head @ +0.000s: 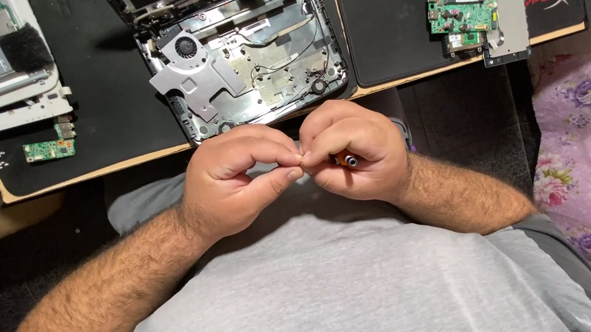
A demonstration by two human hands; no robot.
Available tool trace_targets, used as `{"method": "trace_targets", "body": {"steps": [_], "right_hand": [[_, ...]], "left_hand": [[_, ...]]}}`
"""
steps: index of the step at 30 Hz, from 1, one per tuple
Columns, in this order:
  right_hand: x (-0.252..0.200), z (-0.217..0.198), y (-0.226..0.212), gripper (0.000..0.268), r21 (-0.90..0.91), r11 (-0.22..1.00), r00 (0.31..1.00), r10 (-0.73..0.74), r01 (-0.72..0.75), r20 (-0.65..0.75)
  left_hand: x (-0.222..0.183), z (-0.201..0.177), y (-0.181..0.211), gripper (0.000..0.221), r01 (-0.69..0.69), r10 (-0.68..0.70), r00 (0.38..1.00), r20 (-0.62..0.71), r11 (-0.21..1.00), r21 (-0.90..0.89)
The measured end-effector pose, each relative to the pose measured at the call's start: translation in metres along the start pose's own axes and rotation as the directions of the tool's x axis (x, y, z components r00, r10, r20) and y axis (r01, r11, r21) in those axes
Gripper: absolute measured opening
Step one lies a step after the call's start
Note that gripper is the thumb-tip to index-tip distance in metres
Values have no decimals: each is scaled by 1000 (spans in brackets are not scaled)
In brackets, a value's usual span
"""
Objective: Removing a cooling fan and other small parts from a laptop chassis using a screwdriver.
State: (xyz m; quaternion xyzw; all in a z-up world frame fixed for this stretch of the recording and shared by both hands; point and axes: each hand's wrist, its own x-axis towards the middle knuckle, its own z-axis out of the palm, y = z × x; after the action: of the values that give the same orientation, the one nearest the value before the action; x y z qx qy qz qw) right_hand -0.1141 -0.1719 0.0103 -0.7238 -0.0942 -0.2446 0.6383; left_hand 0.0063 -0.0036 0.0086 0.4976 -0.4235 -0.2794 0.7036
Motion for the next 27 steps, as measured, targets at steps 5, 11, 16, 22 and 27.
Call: {"method": "trace_targets", "body": {"steps": [5,11,16,22,27], "right_hand": [[1,-1,1,13,-30,999,999,-28,28,19],[0,-4,4,11,-56,997,998,-60,62,32],[4,-4,5,12,-49,996,997,-66,69,43],[6,-1,10,11,-58,997,997,-57,60,48],[7,3,15,9,-68,998,998,10,-6,63]], "left_hand": [[1,0,-2,7,-9,9,1000,7,1000,17],[2,1,-4,6,-36,35,999,7,999,32],[1,-1,-5,6,-45,45,999,4,998,43],[1,-6,-8,7,-79,80,997,-5,994,76],[-2,-11,-11,6,-161,163,987,7,963,215]]}}
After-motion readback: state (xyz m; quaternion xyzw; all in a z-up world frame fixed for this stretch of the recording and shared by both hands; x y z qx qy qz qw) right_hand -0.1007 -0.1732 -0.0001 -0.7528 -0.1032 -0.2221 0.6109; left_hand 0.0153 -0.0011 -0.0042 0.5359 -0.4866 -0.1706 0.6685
